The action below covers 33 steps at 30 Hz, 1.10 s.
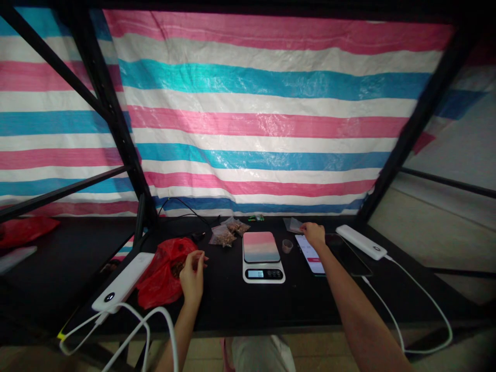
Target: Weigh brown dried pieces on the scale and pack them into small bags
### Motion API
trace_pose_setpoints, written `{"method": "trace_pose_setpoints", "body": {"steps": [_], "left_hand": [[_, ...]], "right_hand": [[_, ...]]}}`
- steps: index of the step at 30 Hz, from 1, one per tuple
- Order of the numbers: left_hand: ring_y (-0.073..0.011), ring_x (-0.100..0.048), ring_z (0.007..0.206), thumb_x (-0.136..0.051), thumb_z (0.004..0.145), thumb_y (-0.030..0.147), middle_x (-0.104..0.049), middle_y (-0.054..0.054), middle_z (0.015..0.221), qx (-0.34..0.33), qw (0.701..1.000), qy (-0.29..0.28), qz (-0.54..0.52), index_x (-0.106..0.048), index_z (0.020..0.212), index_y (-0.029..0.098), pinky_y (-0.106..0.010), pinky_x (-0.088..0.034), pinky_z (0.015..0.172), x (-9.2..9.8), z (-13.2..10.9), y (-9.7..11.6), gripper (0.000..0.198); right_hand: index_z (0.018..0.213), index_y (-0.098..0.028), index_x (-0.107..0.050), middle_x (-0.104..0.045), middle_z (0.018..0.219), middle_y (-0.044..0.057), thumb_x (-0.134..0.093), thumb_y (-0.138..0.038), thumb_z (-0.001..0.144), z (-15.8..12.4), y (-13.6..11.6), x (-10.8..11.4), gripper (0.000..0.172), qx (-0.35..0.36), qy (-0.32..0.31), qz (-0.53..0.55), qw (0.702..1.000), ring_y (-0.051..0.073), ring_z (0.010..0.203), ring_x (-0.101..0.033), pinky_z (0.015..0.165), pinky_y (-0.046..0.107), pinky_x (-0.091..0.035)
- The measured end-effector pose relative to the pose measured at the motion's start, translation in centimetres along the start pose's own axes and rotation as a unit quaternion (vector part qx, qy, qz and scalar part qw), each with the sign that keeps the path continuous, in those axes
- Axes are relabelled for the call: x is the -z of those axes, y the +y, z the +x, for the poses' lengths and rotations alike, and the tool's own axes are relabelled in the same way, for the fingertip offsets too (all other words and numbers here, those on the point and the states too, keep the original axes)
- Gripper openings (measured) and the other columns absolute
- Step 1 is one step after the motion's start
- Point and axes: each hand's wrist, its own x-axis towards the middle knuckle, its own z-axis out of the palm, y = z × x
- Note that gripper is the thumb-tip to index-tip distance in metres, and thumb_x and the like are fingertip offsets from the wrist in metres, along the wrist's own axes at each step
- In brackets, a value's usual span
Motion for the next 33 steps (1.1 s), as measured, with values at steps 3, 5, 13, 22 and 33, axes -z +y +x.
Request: {"method": "trace_pose_setpoints", "body": {"steps": [3,5,13,22,33], "left_hand": [[-0.0152,-0.061,0.059,-0.050,0.080,0.042,-0.064,-0.001,0.071,0.000,1.000,-0.002,-0.010,-0.054,0.094,0.019,-0.026,-0.048,0.058,0.1,-0.1,0.1,0.028],[-0.0152,-0.061,0.060,-0.054,0.078,0.042,-0.063,-0.001,0.070,-0.007,1.000,-0.016,-0.018,-0.053,0.095,0.018,-0.026,-0.047,0.058,-0.3,-0.3,0.5,0.030],[-0.0153,-0.061,0.069,-0.051,0.080,0.040,-0.065,-0.004,0.081,-0.033,0.970,-0.210,-0.118,-0.057,0.094,0.017,-0.025,-0.048,0.059,-5.6,-1.8,5.0,0.027],[-0.0154,-0.060,0.070,-0.049,0.082,0.037,-0.064,-0.004,0.077,-0.050,0.984,-0.144,-0.097,-0.061,0.079,0.017,-0.024,-0.046,0.062,-5.7,-1.8,4.0,0.024],[-0.0116,-0.050,0.060,-0.051,0.080,0.037,-0.055,0.000,0.063,-0.063,0.987,-0.117,-0.088,-0.058,0.066,0.016,-0.022,-0.041,0.058,-5.6,-2.2,4.7,0.026]], "right_hand": [[0.100,-0.021,-0.066,-0.067,0.101,0.008,-0.044,-0.030,0.087,-0.6,-1.9,0.6,0.027,0.006,0.055,0.052,0.997,0.018,0.090,-0.060,0.073,0.028,-0.038],[0.100,-0.019,-0.066,-0.067,0.100,0.008,-0.042,-0.033,0.087,-2.1,-4.2,0.9,0.031,0.030,0.129,0.148,0.980,0.017,0.087,-0.060,0.071,0.026,-0.041],[0.078,-0.023,-0.068,-0.069,0.081,0.002,-0.056,-0.028,0.081,-12.9,-15.3,-1.0,0.013,0.293,0.122,0.343,0.884,0.018,0.081,-0.060,0.075,0.030,-0.040],[0.097,-0.025,-0.065,-0.067,0.096,0.003,-0.051,-0.025,0.085,-15.4,-17.7,-3.2,0.019,0.290,0.164,0.349,0.876,0.018,0.091,-0.057,0.080,0.032,-0.037],[0.092,-0.027,-0.069,-0.070,0.081,0.001,-0.054,-0.026,0.085,-15.5,-17.3,-4.2,0.017,0.319,0.143,0.360,0.865,0.015,0.076,-0.060,0.074,0.032,-0.038]]}}
